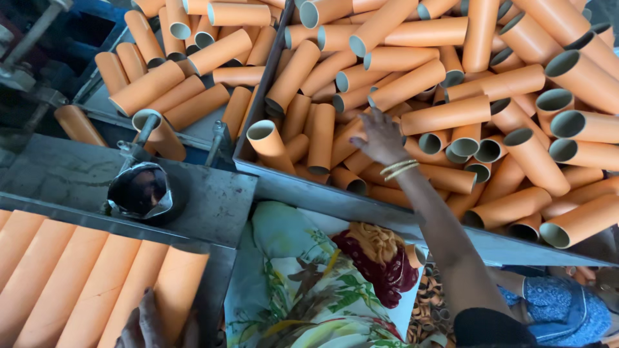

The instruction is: The person repeatedly picks orange cylindrical tubes from a large bin and places them onto a moving conveyor belt. The person handles the tubes one at a time, orienting them before placing them in a row on the belt.

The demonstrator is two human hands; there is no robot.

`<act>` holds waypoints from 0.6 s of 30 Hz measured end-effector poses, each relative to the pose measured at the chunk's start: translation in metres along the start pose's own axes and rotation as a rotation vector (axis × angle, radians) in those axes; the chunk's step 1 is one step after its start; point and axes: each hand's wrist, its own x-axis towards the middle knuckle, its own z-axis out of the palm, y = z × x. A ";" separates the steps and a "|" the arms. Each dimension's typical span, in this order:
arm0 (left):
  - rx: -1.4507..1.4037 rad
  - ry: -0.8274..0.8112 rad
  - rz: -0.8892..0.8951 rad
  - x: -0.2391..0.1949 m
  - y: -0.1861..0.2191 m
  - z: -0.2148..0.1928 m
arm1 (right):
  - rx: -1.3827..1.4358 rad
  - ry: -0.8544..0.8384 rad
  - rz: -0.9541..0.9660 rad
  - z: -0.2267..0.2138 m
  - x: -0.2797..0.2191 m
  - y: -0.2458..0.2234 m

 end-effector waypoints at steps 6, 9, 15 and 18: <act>0.053 0.058 -0.024 -0.009 -0.023 0.017 | 0.053 -0.054 0.073 0.051 0.007 0.021; 0.075 0.067 -0.032 -0.010 -0.023 0.015 | 0.607 -0.028 0.121 0.041 0.000 0.017; -0.104 0.003 -0.084 0.000 0.001 -0.003 | 0.486 0.463 -0.183 -0.046 -0.040 -0.031; -0.216 0.029 -0.031 0.008 0.030 -0.022 | 0.258 0.669 -0.207 -0.093 -0.082 -0.064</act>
